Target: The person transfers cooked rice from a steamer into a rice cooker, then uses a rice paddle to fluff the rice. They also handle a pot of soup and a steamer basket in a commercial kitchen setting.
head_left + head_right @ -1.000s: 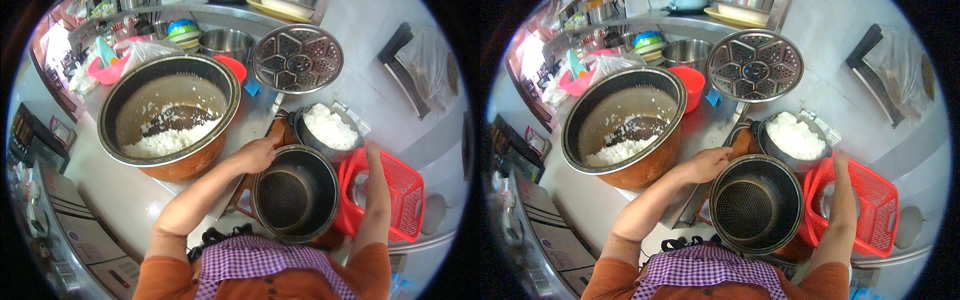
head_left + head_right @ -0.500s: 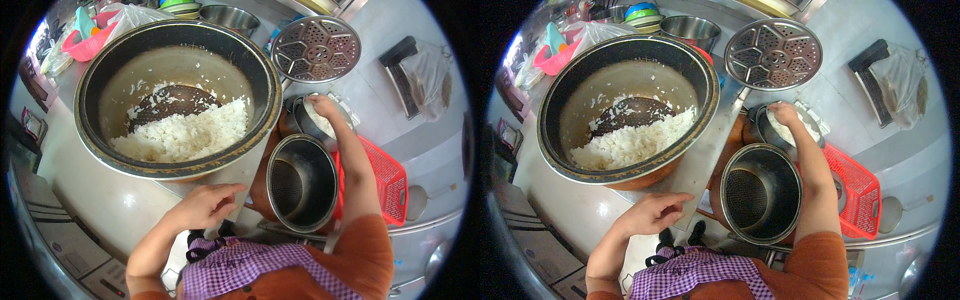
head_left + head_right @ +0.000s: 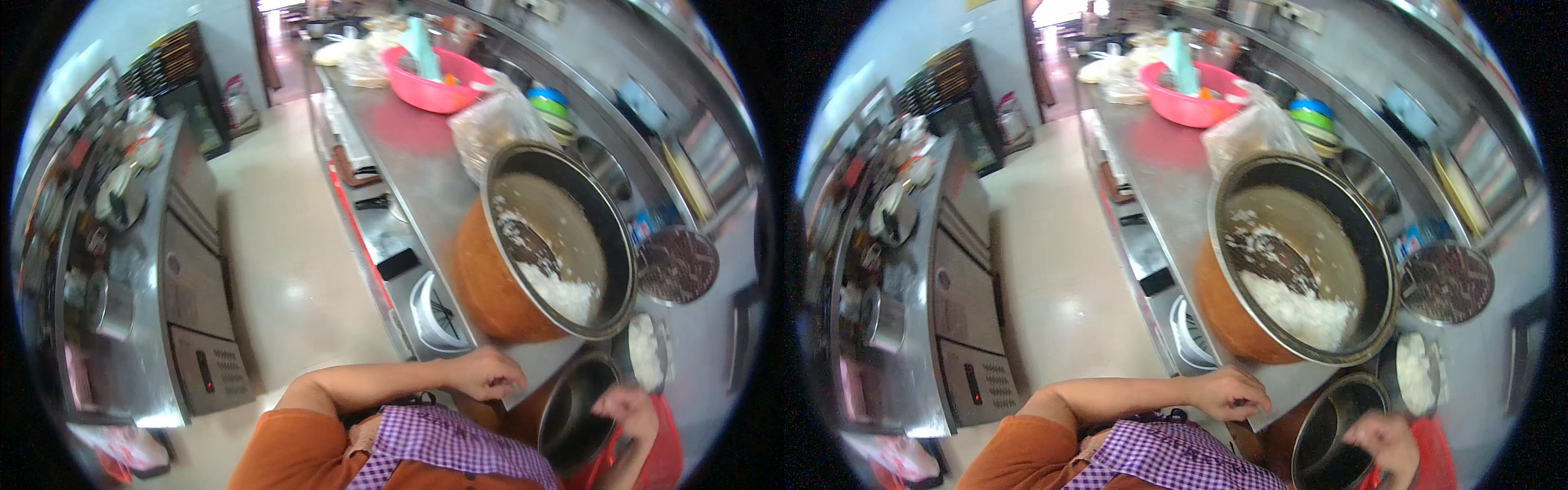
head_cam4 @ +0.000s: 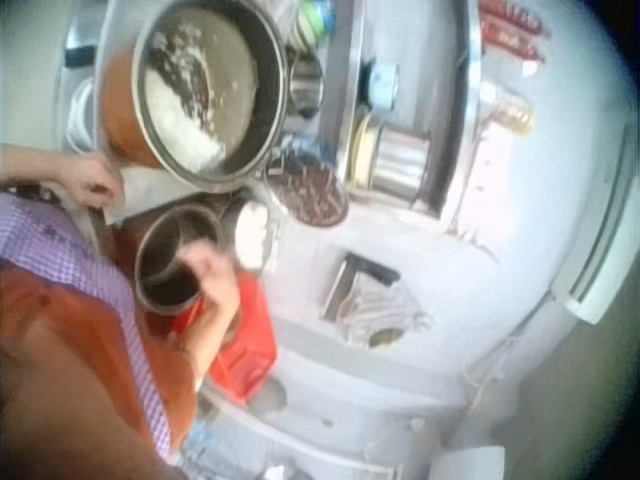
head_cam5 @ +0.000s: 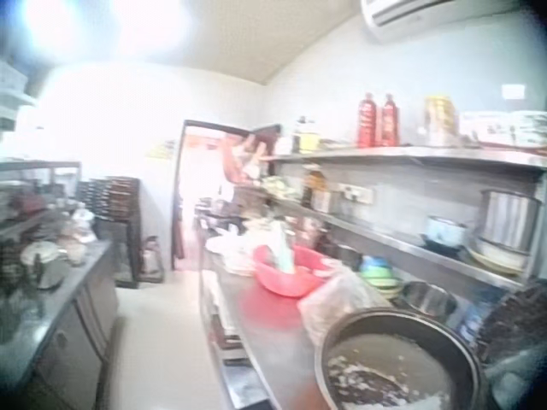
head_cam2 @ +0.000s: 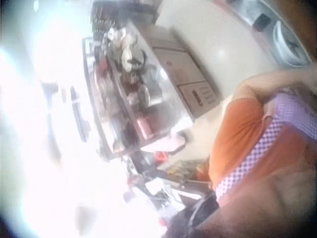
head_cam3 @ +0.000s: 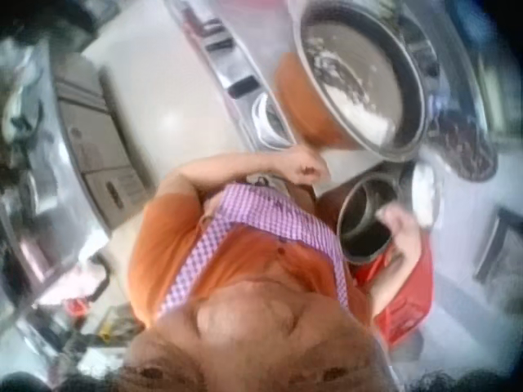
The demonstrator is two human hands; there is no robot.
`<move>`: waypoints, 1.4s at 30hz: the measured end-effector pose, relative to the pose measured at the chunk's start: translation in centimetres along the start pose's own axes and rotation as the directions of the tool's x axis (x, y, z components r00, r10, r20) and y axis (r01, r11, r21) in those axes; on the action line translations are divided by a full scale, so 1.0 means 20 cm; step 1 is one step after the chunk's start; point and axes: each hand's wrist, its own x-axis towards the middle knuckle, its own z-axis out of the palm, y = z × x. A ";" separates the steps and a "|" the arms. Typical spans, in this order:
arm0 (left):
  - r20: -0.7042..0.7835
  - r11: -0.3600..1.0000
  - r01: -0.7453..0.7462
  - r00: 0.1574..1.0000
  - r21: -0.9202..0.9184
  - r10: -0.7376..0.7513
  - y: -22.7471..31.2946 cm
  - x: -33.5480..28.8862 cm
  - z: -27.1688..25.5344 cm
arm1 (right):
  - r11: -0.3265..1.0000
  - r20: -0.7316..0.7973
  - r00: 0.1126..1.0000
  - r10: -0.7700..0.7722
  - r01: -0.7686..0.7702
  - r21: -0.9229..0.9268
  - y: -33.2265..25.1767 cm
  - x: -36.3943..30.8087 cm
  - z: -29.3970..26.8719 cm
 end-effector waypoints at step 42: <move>-0.395 0.140 0.943 0.010 -0.301 -0.919 0.58 -2.68 -2.17 | 0.891 0.400 0.893 -0.207 0.342 -0.301 -1.93 1.86 1.27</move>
